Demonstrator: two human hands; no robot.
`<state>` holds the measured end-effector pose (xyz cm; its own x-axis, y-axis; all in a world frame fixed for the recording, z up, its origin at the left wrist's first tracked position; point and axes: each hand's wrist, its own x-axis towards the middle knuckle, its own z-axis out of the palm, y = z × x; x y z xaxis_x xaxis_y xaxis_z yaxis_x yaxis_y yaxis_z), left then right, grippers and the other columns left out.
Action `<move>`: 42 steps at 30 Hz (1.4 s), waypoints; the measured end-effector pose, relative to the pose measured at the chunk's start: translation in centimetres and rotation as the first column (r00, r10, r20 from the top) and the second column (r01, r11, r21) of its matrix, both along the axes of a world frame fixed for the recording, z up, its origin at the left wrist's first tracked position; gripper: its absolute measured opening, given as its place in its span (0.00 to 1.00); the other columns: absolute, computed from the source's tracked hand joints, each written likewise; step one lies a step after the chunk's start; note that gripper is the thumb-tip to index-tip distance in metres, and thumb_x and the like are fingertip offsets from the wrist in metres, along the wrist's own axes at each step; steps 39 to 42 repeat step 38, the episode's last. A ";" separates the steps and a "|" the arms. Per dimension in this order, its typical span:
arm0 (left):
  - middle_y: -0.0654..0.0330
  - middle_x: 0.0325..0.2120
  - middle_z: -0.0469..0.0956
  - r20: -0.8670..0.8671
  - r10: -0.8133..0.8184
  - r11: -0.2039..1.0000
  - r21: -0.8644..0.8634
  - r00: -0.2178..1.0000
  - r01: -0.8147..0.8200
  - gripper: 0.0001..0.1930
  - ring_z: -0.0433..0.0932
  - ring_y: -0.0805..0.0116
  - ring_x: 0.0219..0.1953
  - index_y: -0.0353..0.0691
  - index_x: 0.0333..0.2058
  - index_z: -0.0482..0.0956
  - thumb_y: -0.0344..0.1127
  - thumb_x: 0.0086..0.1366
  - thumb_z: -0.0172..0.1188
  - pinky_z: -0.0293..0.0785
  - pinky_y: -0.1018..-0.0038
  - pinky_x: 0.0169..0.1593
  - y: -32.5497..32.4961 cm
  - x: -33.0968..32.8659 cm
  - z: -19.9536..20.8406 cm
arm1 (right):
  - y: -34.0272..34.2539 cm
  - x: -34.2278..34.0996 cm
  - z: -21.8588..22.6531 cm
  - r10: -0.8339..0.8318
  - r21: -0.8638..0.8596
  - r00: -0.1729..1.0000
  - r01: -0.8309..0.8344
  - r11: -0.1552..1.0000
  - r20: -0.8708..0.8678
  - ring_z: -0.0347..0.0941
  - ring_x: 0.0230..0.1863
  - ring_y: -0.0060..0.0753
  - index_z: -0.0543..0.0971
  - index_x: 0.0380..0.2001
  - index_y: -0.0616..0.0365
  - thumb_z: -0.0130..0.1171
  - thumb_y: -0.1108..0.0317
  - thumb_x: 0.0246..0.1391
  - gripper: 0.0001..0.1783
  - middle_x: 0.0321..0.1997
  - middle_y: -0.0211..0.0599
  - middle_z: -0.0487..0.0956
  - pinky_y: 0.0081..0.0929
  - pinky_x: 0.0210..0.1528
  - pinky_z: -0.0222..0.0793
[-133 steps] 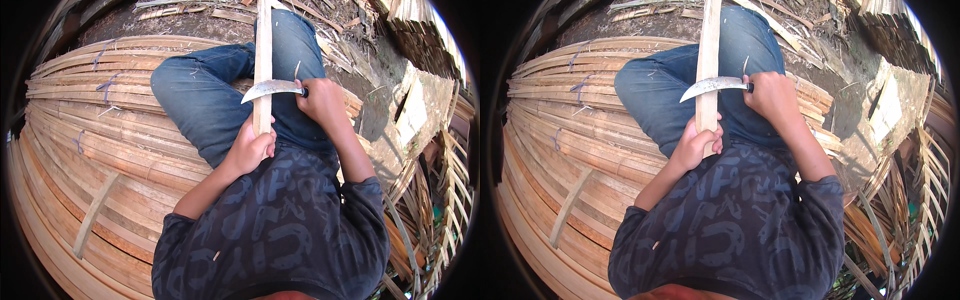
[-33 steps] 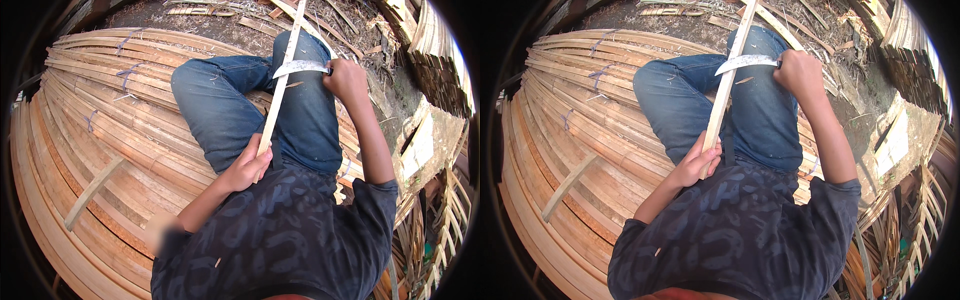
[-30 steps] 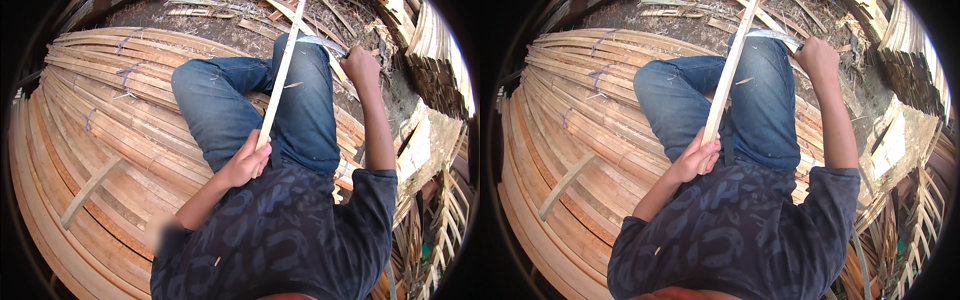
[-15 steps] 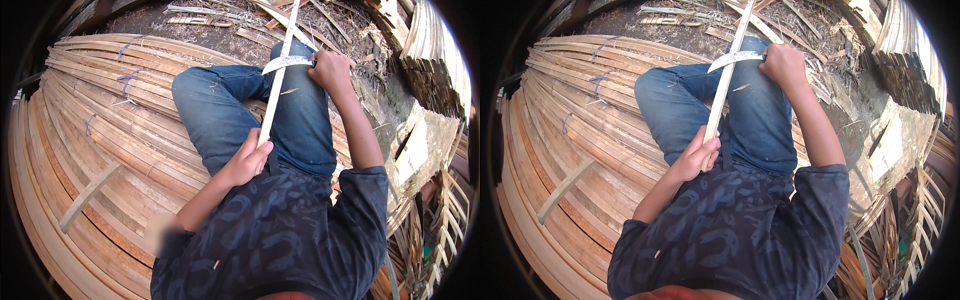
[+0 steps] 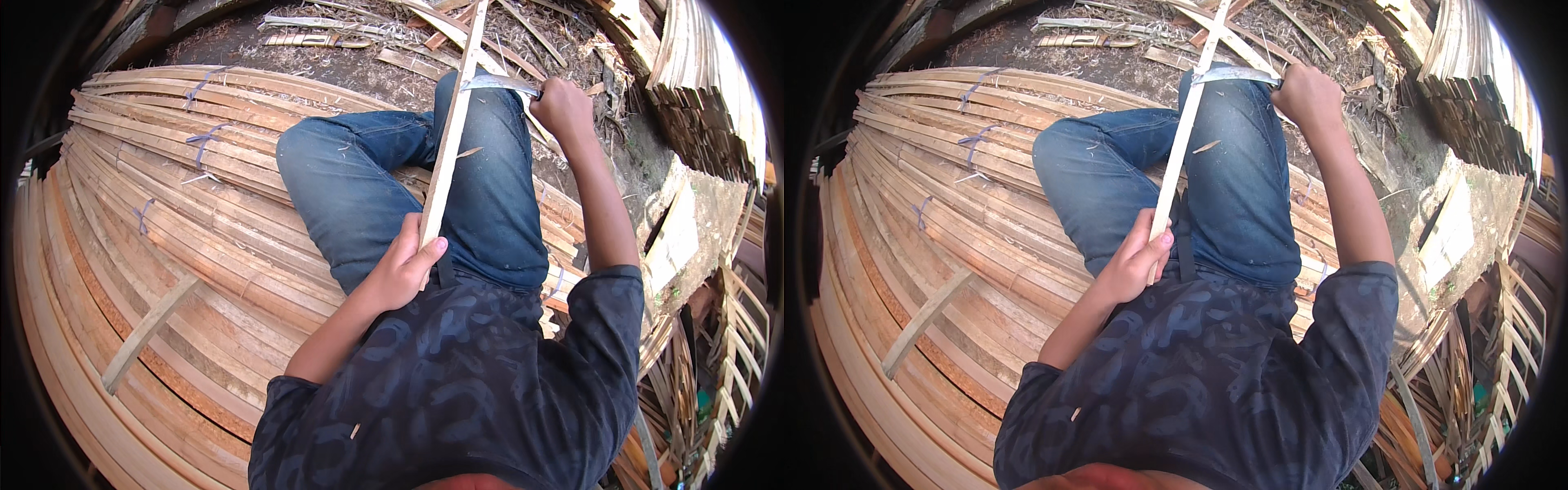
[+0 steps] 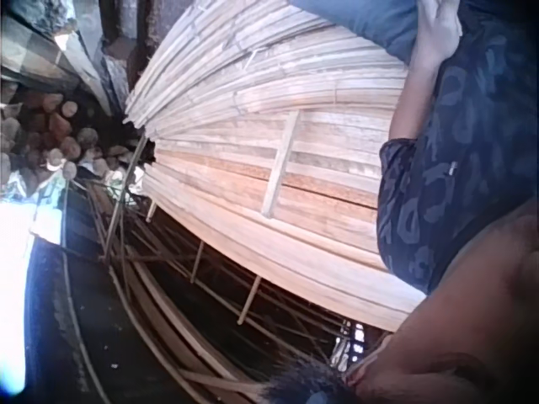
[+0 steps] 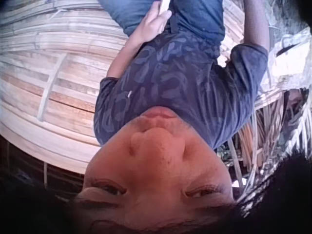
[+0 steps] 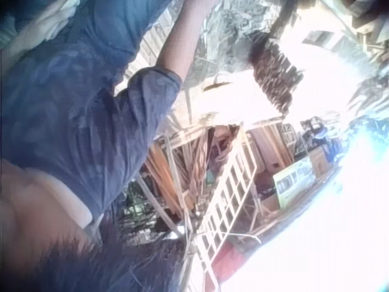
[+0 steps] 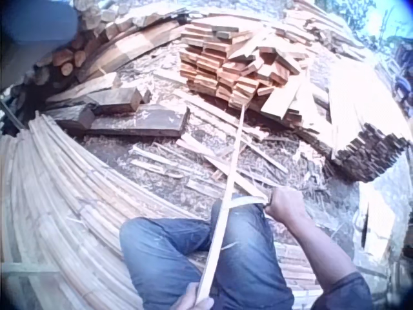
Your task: The person sits cross-legged on a pile of wooden planks and uses a curved knife to shave thin strips from a long piece of wood. They hold the wood with their left hand and repeatedly draw the knife along its length to remove the outer layer.
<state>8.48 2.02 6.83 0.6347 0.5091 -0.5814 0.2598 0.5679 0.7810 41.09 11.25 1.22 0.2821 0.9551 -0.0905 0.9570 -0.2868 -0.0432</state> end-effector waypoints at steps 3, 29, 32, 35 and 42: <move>0.63 0.26 0.65 -0.037 -0.038 0.996 0.081 0.999 0.040 0.16 0.66 0.80 0.20 0.35 0.45 0.59 0.43 0.73 0.47 0.67 0.81 0.23 -0.7 -0.3 0.0 | -0.8 3.1 -0.7 -0.186 -0.077 0.981 0.190 0.979 0.055 0.81 0.31 0.52 0.83 0.24 0.62 0.59 0.65 0.43 0.11 0.26 0.53 0.81 0.45 0.35 0.76; 0.47 0.52 0.69 -0.952 -0.101 0.722 0.130 0.289 0.679 0.37 0.67 0.49 0.58 0.33 0.56 0.61 0.47 0.55 0.67 0.56 0.45 0.62 3.3 -10.8 2.2 | -5.0 -8.9 3.7 0.042 0.166 0.587 0.159 0.973 -0.809 0.54 0.18 0.18 0.72 0.19 0.65 0.63 0.68 0.53 0.15 0.11 0.31 0.63 0.27 0.20 0.51; 0.45 0.54 0.67 -0.887 0.056 0.672 0.373 0.458 0.640 0.45 0.64 0.48 0.61 0.33 0.62 0.57 0.53 0.53 0.67 0.54 0.44 0.64 5.0 -9.7 3.8 | -4.3 -13.1 4.7 0.108 0.118 0.328 0.012 0.993 -0.938 0.57 0.20 0.13 0.67 0.38 0.59 0.59 0.77 0.53 0.12 0.19 0.23 0.67 0.19 0.23 0.52; 0.43 0.55 0.66 -0.677 0.093 0.594 0.626 0.730 0.505 0.47 0.63 0.45 0.62 0.32 0.62 0.58 0.62 0.56 0.63 0.55 0.49 0.65 6.9 -6.5 5.0 | -3.7 -16.2 6.3 0.131 0.129 0.182 -0.022 0.991 -0.975 0.62 0.22 0.16 0.60 0.53 0.59 0.56 0.81 0.52 0.26 0.24 0.28 0.71 0.18 0.24 0.56; 0.48 0.53 0.70 -0.146 -0.052 0.857 0.501 0.988 0.119 0.41 0.69 0.58 0.58 0.31 0.62 0.60 0.62 0.64 0.56 0.62 0.67 0.61 8.3 -2.5 2.4 | -4.2 -18.6 6.2 0.182 0.182 0.053 0.001 0.983 -0.982 0.70 0.35 0.23 0.53 0.60 0.58 0.53 0.83 0.52 0.34 0.36 0.38 0.73 0.20 0.38 0.67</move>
